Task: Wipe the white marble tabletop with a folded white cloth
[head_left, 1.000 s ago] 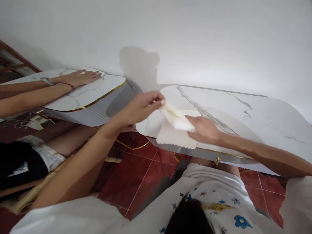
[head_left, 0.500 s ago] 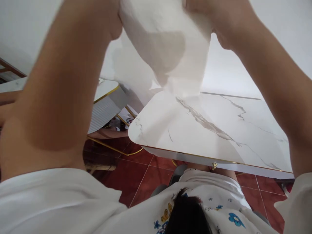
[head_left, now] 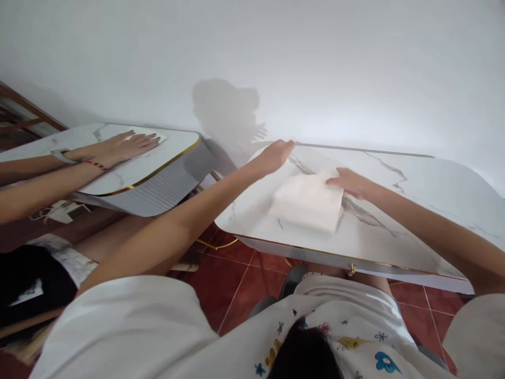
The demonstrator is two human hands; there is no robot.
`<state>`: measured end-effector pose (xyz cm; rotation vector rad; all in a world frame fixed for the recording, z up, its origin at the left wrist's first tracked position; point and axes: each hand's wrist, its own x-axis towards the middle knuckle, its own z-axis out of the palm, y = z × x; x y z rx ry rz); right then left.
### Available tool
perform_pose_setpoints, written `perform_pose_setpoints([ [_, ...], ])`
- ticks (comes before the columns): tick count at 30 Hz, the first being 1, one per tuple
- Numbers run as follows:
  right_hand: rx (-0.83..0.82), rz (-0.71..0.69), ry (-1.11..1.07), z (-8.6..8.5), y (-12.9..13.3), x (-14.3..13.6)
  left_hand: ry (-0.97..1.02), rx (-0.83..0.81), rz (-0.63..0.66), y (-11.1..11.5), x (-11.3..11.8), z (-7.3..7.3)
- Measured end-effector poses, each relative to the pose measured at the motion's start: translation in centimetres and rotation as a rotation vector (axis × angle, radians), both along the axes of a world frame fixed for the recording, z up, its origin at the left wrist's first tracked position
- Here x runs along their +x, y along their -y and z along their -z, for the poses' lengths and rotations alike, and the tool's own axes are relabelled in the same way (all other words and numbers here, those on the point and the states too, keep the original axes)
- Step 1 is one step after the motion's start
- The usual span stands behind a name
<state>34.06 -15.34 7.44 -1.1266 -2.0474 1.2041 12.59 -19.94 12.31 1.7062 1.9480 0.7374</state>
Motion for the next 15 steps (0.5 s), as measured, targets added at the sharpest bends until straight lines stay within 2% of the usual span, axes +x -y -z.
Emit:
perform_pose_setpoints([
  [2, 0.039, -0.061, 0.150, 1.1, 0.4, 1.1, -0.197, 0.069, 0.137, 2.1, 0.2, 1.1],
  [3, 0.108, -0.042, 0.230, 1.2, 0.8, 1.5, -0.264, 0.047, 0.146, 3.2, 0.1, 1.6],
  [5, 0.312, 0.090, 0.335, 0.9, 2.1, 2.2, -0.316, -0.003, 0.096, 5.3, -0.5, 2.5],
  [7, 0.383, 0.157, 0.393, 0.3, 4.1, 2.6, -0.296, -0.011, -0.005, 6.7, -1.5, 3.7],
  [9, 0.265, 0.108, 0.430, 0.2, 6.4, 2.8, -0.193, -0.014, -0.063, 7.5, -2.3, 5.0],
  [12, 0.135, -0.005, 0.363, 0.9, 8.8, 2.6, 0.112, -0.011, -0.044, 7.6, -2.7, 7.0],
  [14, 0.149, -0.006, 0.276, 1.3, 8.9, 2.2, 0.302, 0.032, -0.022, 7.1, -2.5, 7.4],
  [15, 0.176, 0.004, 0.224, 1.2, 8.6, 1.9, 0.367, 0.067, -0.013, 6.8, -2.3, 7.2],
])
